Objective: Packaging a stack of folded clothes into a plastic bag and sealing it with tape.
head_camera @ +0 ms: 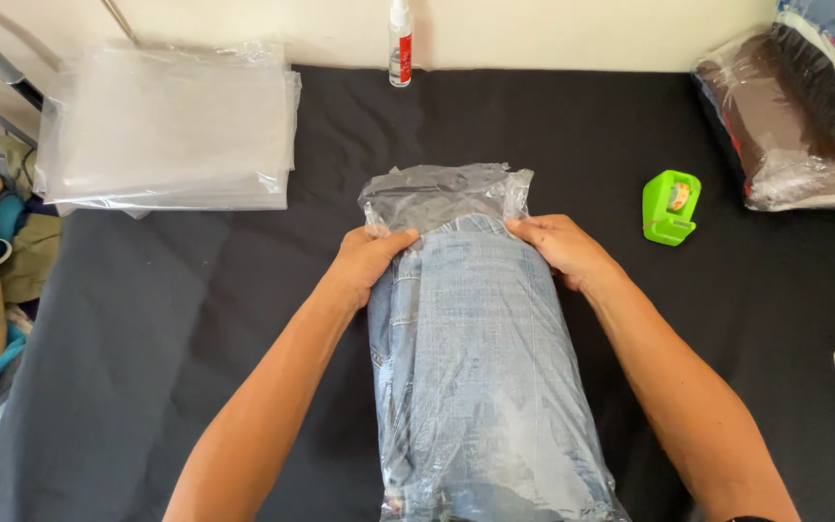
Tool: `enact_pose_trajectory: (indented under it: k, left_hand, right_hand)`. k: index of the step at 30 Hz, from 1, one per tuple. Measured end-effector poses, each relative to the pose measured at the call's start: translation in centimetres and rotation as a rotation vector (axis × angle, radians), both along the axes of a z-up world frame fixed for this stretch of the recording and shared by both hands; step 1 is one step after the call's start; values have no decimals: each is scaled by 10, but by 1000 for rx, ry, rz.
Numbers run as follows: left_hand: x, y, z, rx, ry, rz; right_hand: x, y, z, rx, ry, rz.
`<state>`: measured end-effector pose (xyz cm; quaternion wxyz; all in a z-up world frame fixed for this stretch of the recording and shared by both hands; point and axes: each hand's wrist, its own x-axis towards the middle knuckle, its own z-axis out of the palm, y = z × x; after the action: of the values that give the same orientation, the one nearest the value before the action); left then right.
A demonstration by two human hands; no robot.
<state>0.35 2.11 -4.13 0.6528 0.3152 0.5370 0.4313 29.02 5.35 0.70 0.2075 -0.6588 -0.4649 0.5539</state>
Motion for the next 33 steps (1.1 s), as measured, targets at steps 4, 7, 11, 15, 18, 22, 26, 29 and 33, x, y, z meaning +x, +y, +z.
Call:
enact_pose_trajectory:
  k: [4,7,11,15,18,22,26,29,33]
  left_hand:
    - [-3,0,16,-10,78,-20]
    - [-15,4,27,-46,165,-45]
    - [-49,30,3,7,345,115]
    - [-66,57,-21,168,453,162]
    - [-68,85,-24,327,750,123]
    - [-56,121,-8,447,953,-28]
    - [-48,157,-11,242,757,-393]
    - [-45,152,7,173,584,-473]
    - [-46,140,17,210,502,-447]
  right_hand:
    - [13,11,-17,15,15,60]
    - [19,9,-9,24,50,62]
    - [37,-4,8,124,207,16]
    - [60,-11,1,136,230,-5]
    - [58,-9,-2,276,114,-37]
    - [16,-6,39,916,-208,6]
    - [-41,29,83,1321,-446,513]
    - [-85,71,80,1015,-397,686]
    - [-112,111,62,736,-410,716]
